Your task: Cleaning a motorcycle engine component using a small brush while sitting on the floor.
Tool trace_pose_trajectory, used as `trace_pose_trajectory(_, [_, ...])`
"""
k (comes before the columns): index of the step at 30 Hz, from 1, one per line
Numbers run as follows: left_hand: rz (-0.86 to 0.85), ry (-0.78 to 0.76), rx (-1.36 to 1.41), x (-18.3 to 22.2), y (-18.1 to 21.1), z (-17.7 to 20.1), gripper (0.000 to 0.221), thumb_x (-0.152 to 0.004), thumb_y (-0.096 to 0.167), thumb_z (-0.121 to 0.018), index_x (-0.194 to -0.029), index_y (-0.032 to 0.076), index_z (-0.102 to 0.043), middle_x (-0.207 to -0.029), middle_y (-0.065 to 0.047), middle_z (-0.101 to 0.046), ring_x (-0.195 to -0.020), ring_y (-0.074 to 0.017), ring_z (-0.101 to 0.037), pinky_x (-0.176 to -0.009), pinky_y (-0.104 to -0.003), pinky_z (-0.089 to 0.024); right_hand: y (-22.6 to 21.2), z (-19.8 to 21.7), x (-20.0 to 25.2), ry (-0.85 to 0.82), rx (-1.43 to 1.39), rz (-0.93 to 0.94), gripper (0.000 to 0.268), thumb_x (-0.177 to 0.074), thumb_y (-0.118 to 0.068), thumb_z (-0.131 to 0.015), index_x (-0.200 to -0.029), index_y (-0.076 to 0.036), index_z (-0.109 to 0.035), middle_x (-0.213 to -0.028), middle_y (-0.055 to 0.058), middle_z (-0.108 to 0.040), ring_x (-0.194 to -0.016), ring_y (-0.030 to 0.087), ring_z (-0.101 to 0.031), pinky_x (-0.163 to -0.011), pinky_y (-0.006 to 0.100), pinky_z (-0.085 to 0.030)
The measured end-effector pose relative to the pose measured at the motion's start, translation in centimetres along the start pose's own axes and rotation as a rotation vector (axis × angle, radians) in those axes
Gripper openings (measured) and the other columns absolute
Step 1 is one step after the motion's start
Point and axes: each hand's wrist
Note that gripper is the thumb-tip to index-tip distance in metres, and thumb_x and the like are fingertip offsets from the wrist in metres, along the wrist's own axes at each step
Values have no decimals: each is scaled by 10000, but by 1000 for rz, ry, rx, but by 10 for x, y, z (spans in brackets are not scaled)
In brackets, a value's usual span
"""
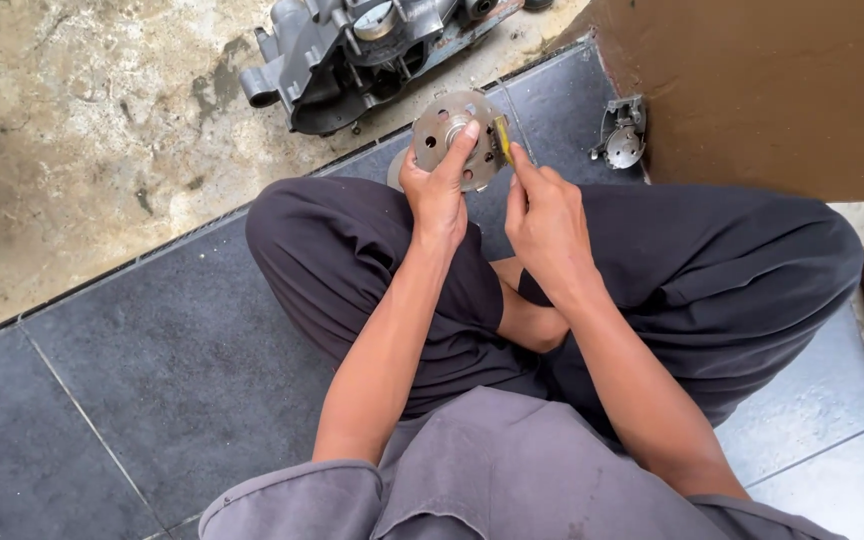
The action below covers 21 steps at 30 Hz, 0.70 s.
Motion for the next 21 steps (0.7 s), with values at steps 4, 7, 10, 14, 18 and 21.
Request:
trace_pose_trajectory(4, [12, -42, -30, 4, 2, -4, 447, -678, 95, -984, -1060, 68, -753, -865, -105, -783, -671, -181, -747, -498, -276, -604, 4, 6, 4, 15, -47, -25, 373, -1042, -45, -514, -1386, 27, -639, -755, 206, -641, -659, 326, -664, -502, 362, -483])
trace_pose_trajectory(7, [24, -84, -49, 7, -3, -4, 476, -683, 94, -984, -1094, 61, -748, -894, -119, -785, -700, -203, -757, -520, -292, -617, 12, 10, 7, 40, -69, -41, 368, -1047, -42, -515, -1387, 32, -638, -762, 219, -638, -665, 347, -661, -501, 371, -482])
trace_pose_trajectory(10, [20, -128, -86, 9, -8, -2, 491, -689, 97, -986, -1117, 61, -748, -911, -134, -787, -728, -221, -767, -542, -304, -630, 20, 12, 9, 70, -77, -44, 363, -1049, -33, -518, -1382, 41, -638, -772, 235, -638, -675, 363, -662, -503, 382, -485])
trace_pose_trajectory(14, [-11, -170, -135, 6, -17, 1, 523, -701, 92, -990, -1163, 66, -747, -967, -142, -789, -813, -217, -766, -592, -339, -642, 36, 3, 19, 49, 21, -1, 394, -1020, -47, -548, -1401, 11, -633, -758, 214, -623, -678, 388, -658, -502, 422, -507])
trace_pose_trajectory(18, [7, -178, -164, 10, -15, 0, 499, -708, 76, -974, -1152, 60, -748, -944, -129, -787, -812, -212, -768, -631, -341, -657, 41, 7, 19, 25, -6, -28, 395, -1010, -56, -542, -1386, -10, -656, -739, 183, -629, -650, 357, -659, -491, 409, -495])
trace_pose_trajectory(21, [-4, -207, -182, 11, -20, 4, 517, -694, 101, -994, -1148, 53, -752, -953, -147, -786, -823, -226, -763, -634, -380, -659, 45, 10, 14, 84, -8, -17, 381, -1029, -37, -527, -1385, 20, -649, -755, 208, -626, -655, 386, -650, -494, 424, -492])
Point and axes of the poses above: each hand's wrist, its own x-axis away from the middle knuckle, its own z-axis out of the back of the hand, y = z × x
